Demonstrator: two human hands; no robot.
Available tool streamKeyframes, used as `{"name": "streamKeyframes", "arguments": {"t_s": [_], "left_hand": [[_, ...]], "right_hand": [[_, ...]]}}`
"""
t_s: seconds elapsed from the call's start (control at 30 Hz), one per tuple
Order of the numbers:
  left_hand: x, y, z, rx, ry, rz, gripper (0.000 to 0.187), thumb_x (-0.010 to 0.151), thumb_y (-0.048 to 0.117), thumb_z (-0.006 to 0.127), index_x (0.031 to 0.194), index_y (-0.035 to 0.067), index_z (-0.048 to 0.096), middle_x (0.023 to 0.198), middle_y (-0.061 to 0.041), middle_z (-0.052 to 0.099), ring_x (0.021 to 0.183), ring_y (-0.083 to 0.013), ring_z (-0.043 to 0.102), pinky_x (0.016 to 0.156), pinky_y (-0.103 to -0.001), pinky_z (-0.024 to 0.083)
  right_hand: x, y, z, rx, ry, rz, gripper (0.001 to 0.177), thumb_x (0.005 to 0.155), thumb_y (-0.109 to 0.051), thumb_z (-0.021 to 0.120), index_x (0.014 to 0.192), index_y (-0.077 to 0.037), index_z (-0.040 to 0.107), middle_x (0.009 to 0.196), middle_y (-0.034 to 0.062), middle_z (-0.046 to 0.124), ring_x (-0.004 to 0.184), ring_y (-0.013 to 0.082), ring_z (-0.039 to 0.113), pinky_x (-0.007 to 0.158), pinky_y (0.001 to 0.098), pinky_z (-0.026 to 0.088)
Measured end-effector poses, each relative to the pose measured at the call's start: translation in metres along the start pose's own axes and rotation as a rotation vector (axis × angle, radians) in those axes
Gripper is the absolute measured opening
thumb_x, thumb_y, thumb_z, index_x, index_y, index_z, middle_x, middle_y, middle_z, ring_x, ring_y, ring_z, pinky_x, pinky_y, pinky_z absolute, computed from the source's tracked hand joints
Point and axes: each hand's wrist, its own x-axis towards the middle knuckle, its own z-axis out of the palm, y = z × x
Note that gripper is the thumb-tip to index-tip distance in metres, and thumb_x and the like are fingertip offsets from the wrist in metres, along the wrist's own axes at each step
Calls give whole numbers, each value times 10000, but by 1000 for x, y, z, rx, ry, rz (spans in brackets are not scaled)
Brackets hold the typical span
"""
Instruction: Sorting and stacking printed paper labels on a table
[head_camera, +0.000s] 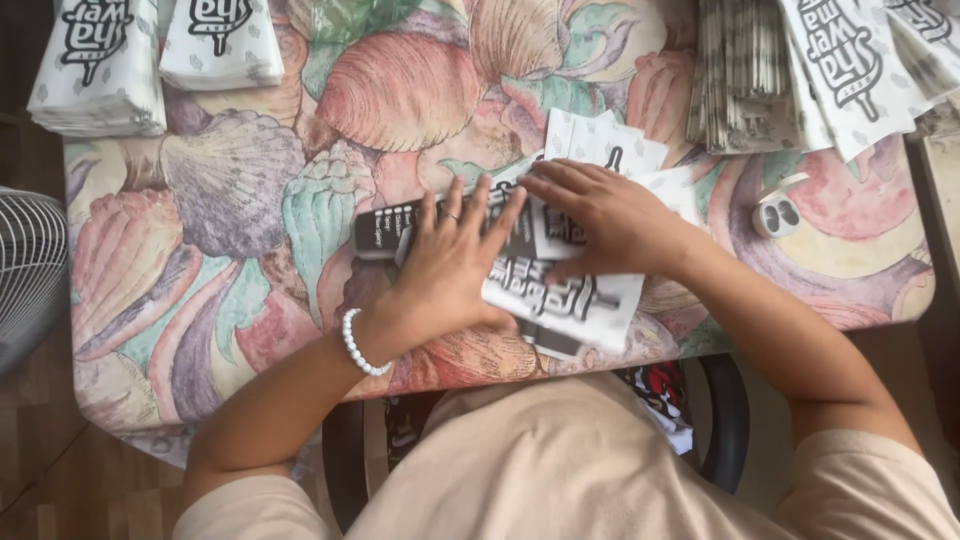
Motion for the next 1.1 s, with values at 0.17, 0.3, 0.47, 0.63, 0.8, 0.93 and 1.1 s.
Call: {"name": "streamKeyframes", "arguments": {"t_s": [0.17, 0.3, 0.47, 0.63, 0.8, 0.93, 1.1], "left_hand": [[5, -23, -1, -28, 112, -100, 1334, 606, 382, 991, 1619, 71, 179, 1456, -341, 426, 1313, -494, 468, 1045, -619, 360], [15, -29, 15, -106, 210, -50, 1240, 679, 392, 961, 1604, 47, 210, 1276, -284, 597, 1142, -421, 603, 928, -522, 471], [8, -8, 8, -181, 269, -24, 1260, 722, 256, 955, 1617, 25, 100, 1450, -371, 450, 1282, -501, 518, 1059, -603, 406], [10, -6, 48, -49, 714, 330, 698, 838, 276, 866, 1345, 94, 422, 1379, -223, 445, 1279, -401, 462, 1083, -538, 386], [-3, 44, 84, -24, 648, 866, 265, 1057, 270, 500, 1147, 85, 668, 1198, -143, 617, 1212, -350, 563, 1096, -538, 413], [-5, 45, 99, 111, 212, 763, 756, 950, 645, 226, 1435, 137, 507, 1444, -152, 554, 1394, -342, 484, 1200, -602, 268], [-3, 24, 90, 10, 271, 743, 774, 946, 673, 283, 1328, 72, 584, 1189, -157, 608, 1199, -359, 553, 1039, -579, 410]], "right_hand": [[26, -3, -30, -13, -181, 129, 988, 619, -402, 954, 1466, -88, 556, 1280, 178, 668, 1234, 367, 593, 1062, 483, 478], [38, 11, -18, 26, -125, 45, 1099, 497, -588, 955, 1413, -80, 620, 1198, 173, 672, 1137, 390, 622, 975, 503, 522], [40, 14, 2, 56, -151, 50, 909, 533, -571, 969, 1244, -76, 697, 1065, 121, 660, 1011, 350, 666, 831, 486, 562], [40, 46, 24, 96, -75, 1, 813, 560, -560, 960, 1163, -90, 682, 941, 106, 682, 897, 353, 692, 711, 501, 568], [53, 21, -15, 129, -312, 173, 1003, 512, -662, 941, 1311, -161, 596, 909, 178, 750, 879, 446, 732, 762, 594, 579], [63, 7, -32, 232, -497, 192, 934, 583, -592, 914, 1343, -144, 607, 1047, 223, 764, 992, 430, 741, 860, 561, 579], [58, 25, -13, 255, -517, 134, 607, 691, -444, 928, 1155, -110, 723, 923, 166, 793, 908, 362, 779, 777, 512, 617]]}}
